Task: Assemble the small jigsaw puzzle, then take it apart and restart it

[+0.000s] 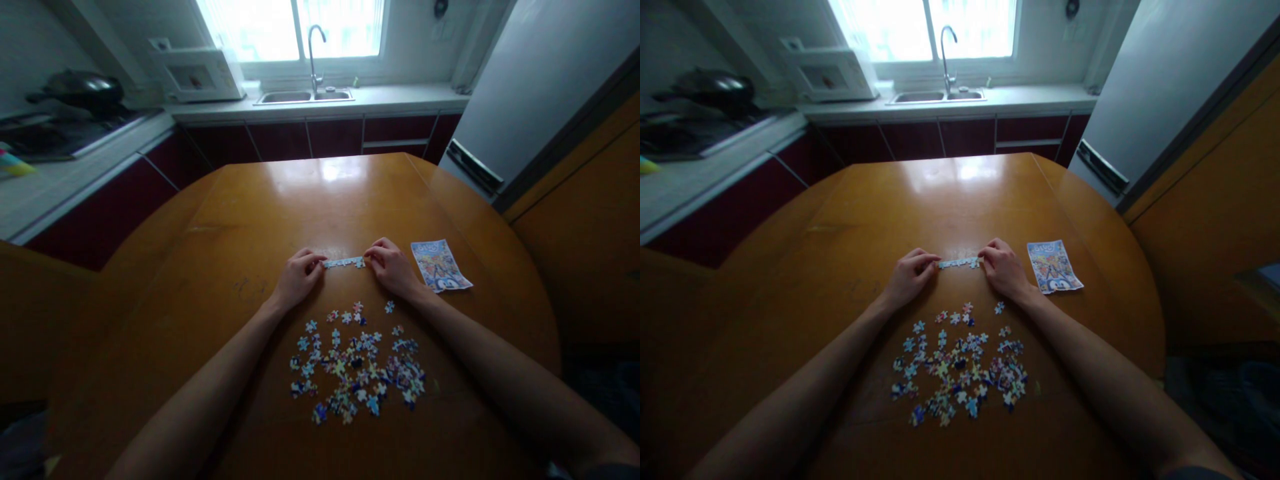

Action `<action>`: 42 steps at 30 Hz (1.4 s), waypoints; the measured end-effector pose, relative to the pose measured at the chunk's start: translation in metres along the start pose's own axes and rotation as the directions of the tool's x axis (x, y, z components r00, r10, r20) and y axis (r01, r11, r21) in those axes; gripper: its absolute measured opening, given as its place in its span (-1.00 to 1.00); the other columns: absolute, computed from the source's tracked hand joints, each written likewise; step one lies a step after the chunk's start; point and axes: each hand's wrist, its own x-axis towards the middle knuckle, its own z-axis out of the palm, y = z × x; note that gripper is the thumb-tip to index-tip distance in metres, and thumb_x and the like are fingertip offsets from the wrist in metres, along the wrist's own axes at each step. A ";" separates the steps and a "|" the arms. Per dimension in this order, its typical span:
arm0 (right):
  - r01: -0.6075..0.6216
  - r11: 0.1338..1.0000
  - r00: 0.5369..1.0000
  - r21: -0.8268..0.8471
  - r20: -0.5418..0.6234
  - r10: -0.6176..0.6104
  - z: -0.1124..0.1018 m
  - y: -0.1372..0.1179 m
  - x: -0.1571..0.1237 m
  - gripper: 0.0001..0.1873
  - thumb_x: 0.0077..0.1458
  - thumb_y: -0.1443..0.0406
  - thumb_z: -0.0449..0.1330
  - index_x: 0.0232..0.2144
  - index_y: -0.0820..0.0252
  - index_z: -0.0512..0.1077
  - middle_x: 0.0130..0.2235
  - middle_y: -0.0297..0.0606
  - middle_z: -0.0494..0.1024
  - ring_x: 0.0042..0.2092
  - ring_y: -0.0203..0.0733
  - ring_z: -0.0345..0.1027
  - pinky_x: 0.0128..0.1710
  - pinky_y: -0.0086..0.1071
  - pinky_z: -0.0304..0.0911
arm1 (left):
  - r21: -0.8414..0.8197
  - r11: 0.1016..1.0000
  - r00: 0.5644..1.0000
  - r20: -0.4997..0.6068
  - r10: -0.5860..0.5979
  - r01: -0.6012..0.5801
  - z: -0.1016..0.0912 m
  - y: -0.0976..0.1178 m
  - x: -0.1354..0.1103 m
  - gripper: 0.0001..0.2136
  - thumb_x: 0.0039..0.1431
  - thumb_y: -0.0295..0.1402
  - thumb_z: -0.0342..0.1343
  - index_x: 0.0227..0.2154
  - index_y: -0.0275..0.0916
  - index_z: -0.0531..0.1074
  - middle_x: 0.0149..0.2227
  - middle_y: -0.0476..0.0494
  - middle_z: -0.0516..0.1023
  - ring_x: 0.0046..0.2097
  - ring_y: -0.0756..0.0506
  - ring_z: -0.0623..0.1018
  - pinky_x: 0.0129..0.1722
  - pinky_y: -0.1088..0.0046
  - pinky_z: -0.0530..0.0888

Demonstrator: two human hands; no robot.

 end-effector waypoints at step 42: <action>-0.001 0.999 0.981 0.041 0.191 -0.007 0.013 -0.059 0.011 -0.88 0.13 0.43 0.24 -0.39 0.18 0.57 -0.38 -0.28 0.62 -0.37 -0.26 0.39 -0.32 -0.40 0.19 | 0.179 0.984 0.996 -0.078 0.034 -0.019 0.003 -0.001 -0.001 -0.83 0.17 -0.50 0.20 -0.28 -0.12 0.63 -0.31 -0.08 0.47 -0.17 -0.12 0.45 -0.12 0.30 0.40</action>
